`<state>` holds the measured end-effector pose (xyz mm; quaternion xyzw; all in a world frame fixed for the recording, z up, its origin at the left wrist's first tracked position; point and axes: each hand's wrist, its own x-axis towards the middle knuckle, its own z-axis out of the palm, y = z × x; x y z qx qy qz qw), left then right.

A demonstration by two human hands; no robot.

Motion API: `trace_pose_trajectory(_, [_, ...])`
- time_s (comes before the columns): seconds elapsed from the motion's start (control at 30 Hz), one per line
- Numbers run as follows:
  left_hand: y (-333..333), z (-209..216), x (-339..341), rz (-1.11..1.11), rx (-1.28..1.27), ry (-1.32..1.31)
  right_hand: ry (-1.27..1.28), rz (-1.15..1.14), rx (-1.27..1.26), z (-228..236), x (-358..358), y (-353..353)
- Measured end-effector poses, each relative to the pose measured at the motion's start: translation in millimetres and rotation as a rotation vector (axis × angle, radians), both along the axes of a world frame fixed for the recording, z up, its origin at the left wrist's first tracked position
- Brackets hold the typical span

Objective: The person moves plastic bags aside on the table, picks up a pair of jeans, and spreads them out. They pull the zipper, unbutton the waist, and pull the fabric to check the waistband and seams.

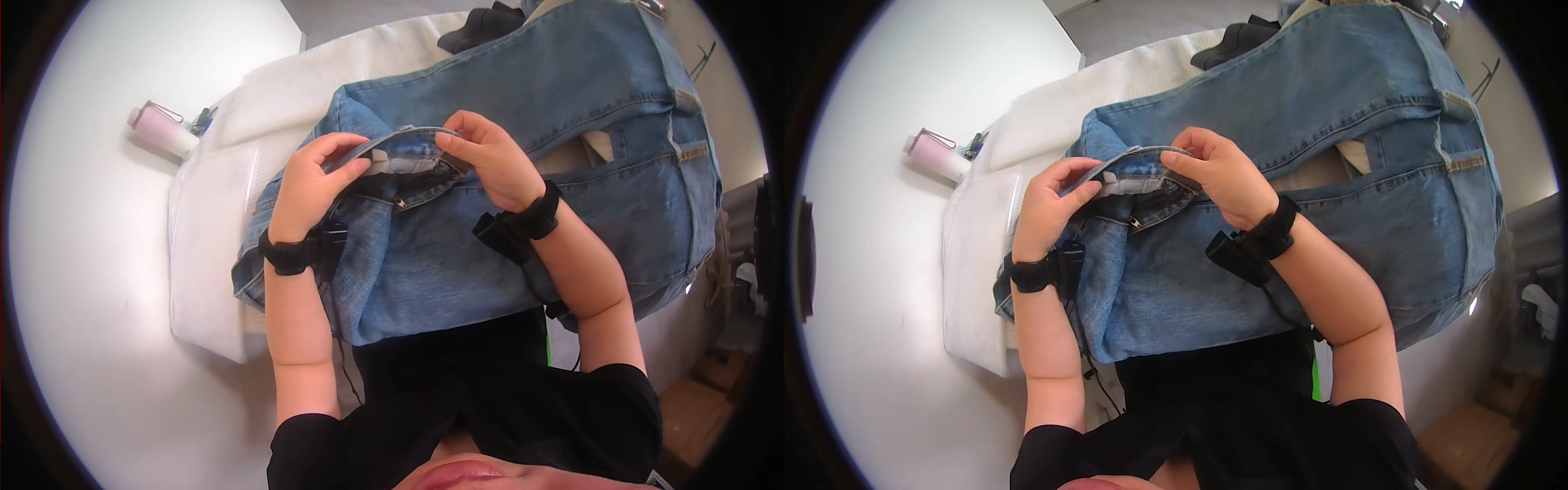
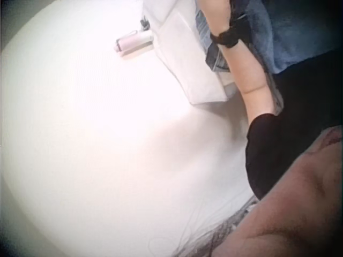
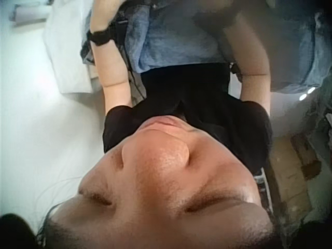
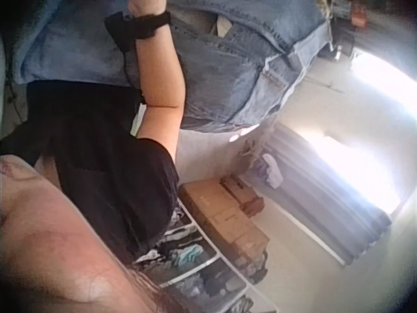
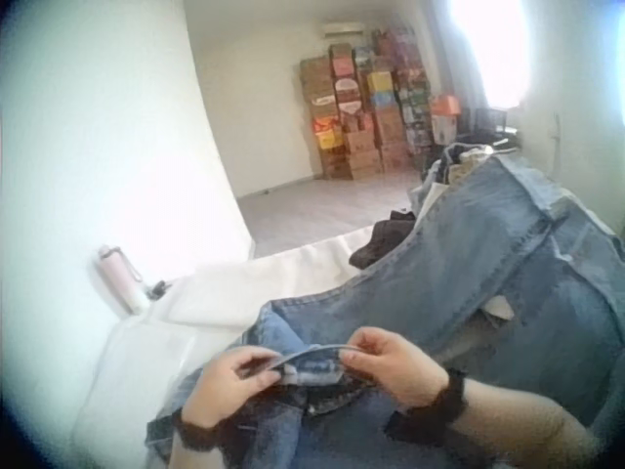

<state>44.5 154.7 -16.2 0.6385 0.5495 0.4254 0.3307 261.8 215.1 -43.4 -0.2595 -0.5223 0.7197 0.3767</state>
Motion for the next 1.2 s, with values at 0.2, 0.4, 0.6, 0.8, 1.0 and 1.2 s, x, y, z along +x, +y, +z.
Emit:
trace_pose_trajectory(0.2, [2,1,-38,0.172,-0.008,0.039,0.169,-0.061,-0.027,13,4,5])
trace_pose_trajectory(0.4, [-5,30,-26,0.128,0.001,0.012,0.329,-0.105,-0.053,19,16,14])
trace_pose_trajectory(0.6, [10,61,32,-0.093,0.013,-0.496,0.48,-0.199,-0.099,15,43,44])
trace_pose_trajectory(0.8, [49,-1,21,-0.014,-0.102,-0.749,0.106,-0.353,-0.307,-19,34,68])
trace_pose_trajectory(1.0, [49,-14,17,-0.064,-0.181,-0.835,-0.103,-0.327,-0.181,-31,34,69])
trace_pose_trajectory(1.2, [43,-8,27,-0.057,-0.115,-0.609,-0.124,-0.602,0.237,-4,33,56])
